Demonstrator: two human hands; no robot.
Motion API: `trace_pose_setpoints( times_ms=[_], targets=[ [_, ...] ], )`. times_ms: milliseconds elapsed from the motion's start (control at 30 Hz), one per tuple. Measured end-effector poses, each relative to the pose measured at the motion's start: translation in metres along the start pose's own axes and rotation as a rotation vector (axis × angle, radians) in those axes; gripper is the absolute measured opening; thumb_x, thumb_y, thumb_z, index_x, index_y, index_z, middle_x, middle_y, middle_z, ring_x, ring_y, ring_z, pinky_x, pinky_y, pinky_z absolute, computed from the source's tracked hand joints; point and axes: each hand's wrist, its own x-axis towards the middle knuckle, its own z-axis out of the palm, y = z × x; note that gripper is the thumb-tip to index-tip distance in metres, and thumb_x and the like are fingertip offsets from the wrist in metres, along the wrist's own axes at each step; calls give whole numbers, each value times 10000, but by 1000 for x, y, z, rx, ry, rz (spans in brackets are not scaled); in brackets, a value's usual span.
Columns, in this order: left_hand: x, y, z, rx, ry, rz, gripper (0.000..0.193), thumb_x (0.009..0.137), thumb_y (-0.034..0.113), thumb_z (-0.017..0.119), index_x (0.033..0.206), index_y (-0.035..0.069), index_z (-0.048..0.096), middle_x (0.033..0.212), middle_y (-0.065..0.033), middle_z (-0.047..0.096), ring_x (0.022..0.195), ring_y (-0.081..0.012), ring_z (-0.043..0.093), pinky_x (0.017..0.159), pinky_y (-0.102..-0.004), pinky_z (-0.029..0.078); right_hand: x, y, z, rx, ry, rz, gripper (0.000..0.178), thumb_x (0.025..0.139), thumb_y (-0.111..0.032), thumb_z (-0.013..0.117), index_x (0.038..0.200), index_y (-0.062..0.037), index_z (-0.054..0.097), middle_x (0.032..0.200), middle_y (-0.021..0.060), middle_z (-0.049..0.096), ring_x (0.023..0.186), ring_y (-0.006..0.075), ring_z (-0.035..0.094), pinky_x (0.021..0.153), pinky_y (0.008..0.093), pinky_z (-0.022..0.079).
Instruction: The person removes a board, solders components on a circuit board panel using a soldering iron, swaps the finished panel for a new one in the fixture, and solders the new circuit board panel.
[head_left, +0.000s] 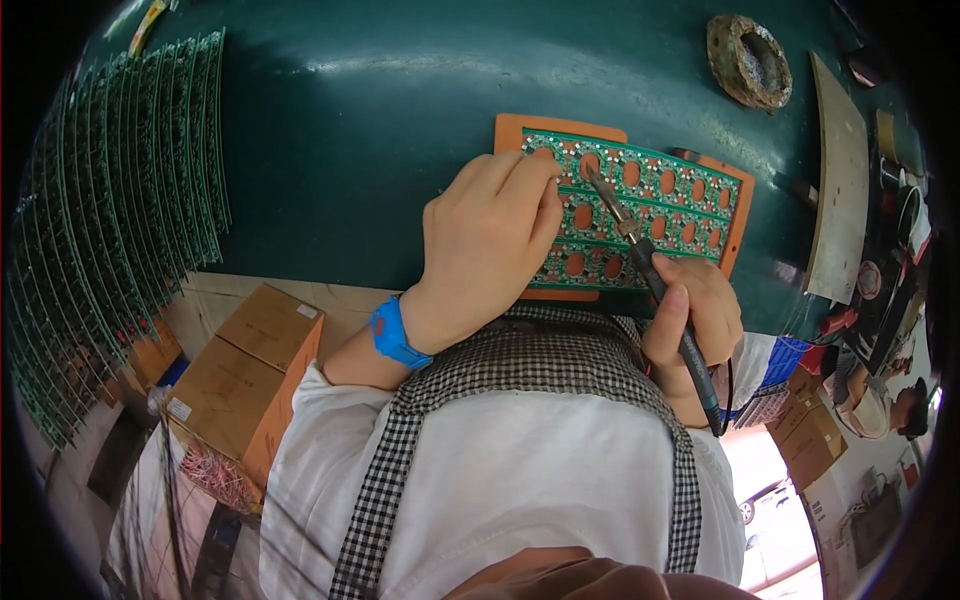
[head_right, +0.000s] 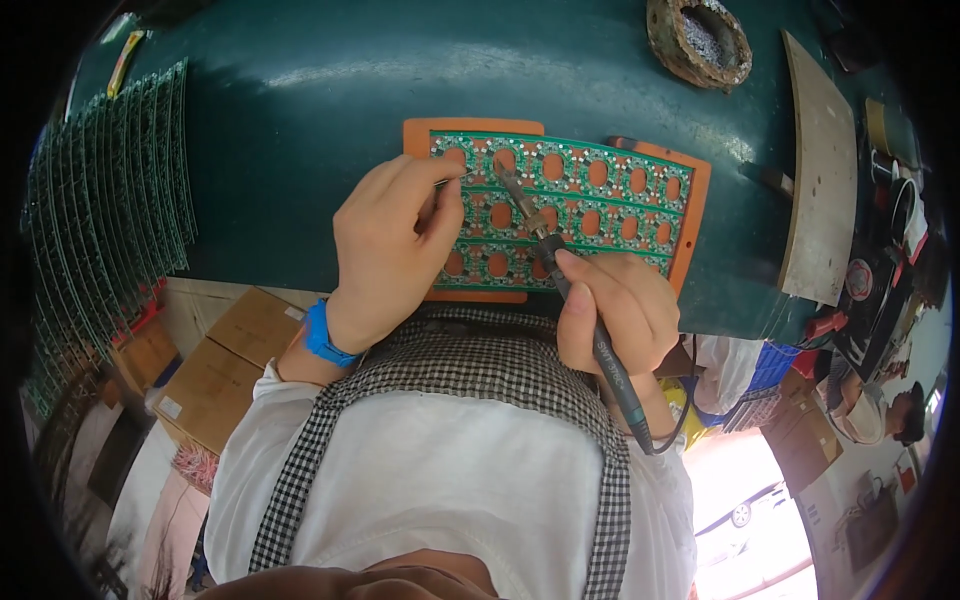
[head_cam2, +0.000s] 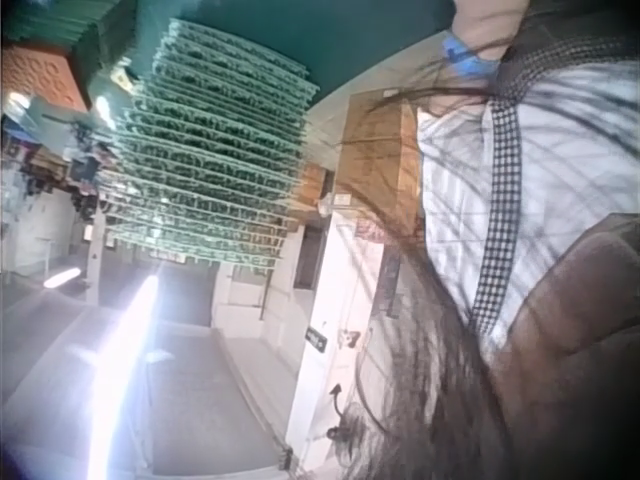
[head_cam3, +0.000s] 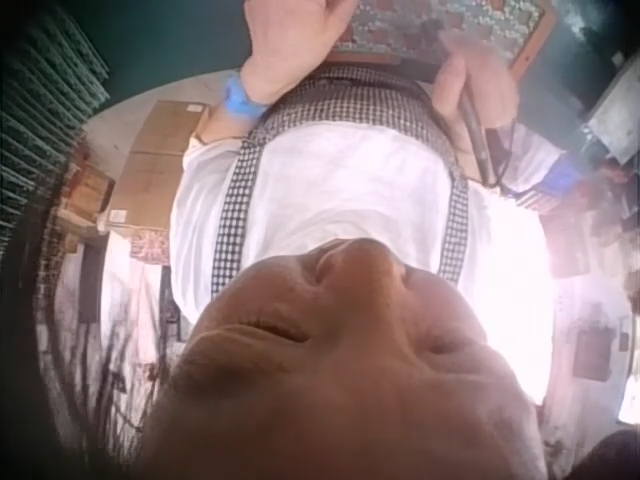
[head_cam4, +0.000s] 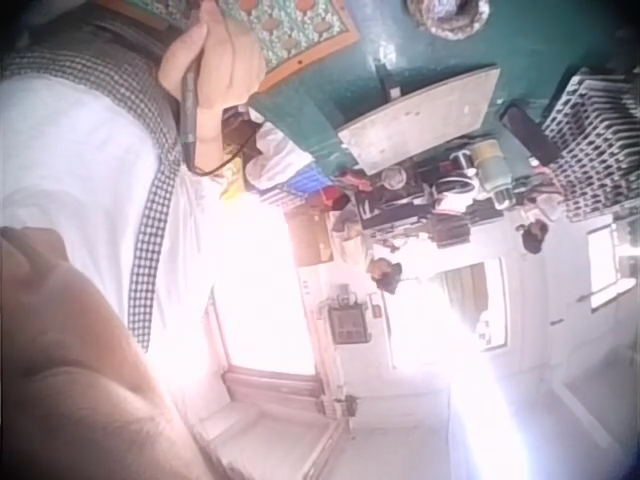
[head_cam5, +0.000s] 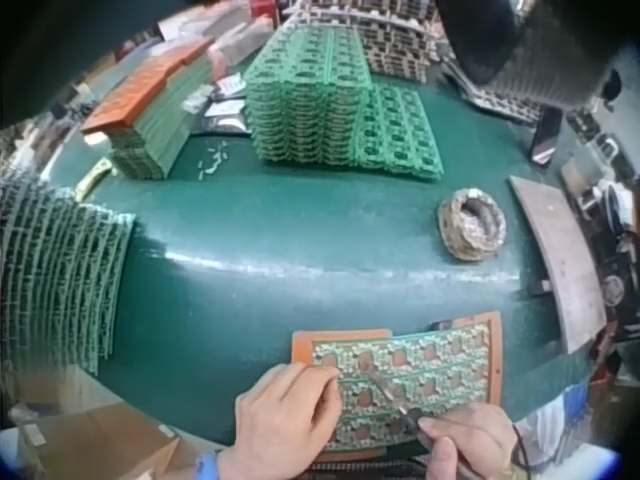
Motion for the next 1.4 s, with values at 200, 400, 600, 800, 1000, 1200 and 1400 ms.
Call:
trace_pose_setpoints(
  times_ms=[200, 400, 600, 800, 1000, 1200, 1400],
  targets=[
    [1, -4, -4, 16, 28, -12, 145, 745, 37, 644, 879, 68, 598, 744, -58, 587, 647, -221, 581, 515, -332, 474, 6, -8, -6, 3, -14, 28, 123, 748, -22, 576, 806, 48, 657, 656, 121, 632, 525, 219, 606, 476, 278, 470],
    [3, -7, -6, -5, 66, -18, 135, 746, 25, 639, 863, 72, 593, 746, -51, 598, 636, -222, 578, 509, -334, 466, 18, -15, 6, -59, -89, -20, 114, 745, -32, 607, 822, 26, 668, 647, 91, 624, 517, 187, 600, 460, 256, 452],
    [6, -5, -4, -9, 50, -31, 150, 756, -32, 629, 889, 36, 611, 704, -68, 570, 583, -192, 547, 532, -308, 432, 20, -19, 11, -90, -84, -1, 122, 730, -15, 617, 831, 25, 673, 668, 94, 629, 527, 186, 600, 479, 256, 460],
    [5, -6, -2, 31, 31, -6, 123, 735, 30, 626, 843, 68, 581, 755, -45, 570, 668, -214, 572, 517, -337, 481, 16, -19, 11, -46, -79, 18, 125, 725, -2, 619, 833, 33, 671, 670, 102, 629, 532, 191, 603, 481, 257, 463],
    [6, -9, -1, 47, 5, 5, 107, 741, 41, 617, 839, 68, 581, 756, -50, 562, 684, -220, 577, 533, -343, 483, 12, -14, 19, -20, -54, 15, 121, 728, -1, 625, 834, 36, 670, 666, 112, 624, 527, 196, 598, 477, 266, 469],
    [7, -8, -10, -119, -36, -70, 115, 774, -34, 595, 872, 21, 617, 703, -82, 546, 584, -198, 550, 527, -294, 433, 4, -12, 17, -44, -12, -20, 118, 733, -2, 609, 832, 37, 661, 664, 107, 620, 525, 209, 596, 485, 284, 478],
    [-18, 0, -18, -103, -107, -75, 124, 754, 11, 601, 875, 35, 582, 770, -86, 564, 680, -264, 587, 578, -363, 480, -11, -22, 0, 23, -98, -64, 112, 741, -11, 566, 806, 40, 641, 662, 105, 614, 537, 212, 596, 484, 292, 467]
  ],
)
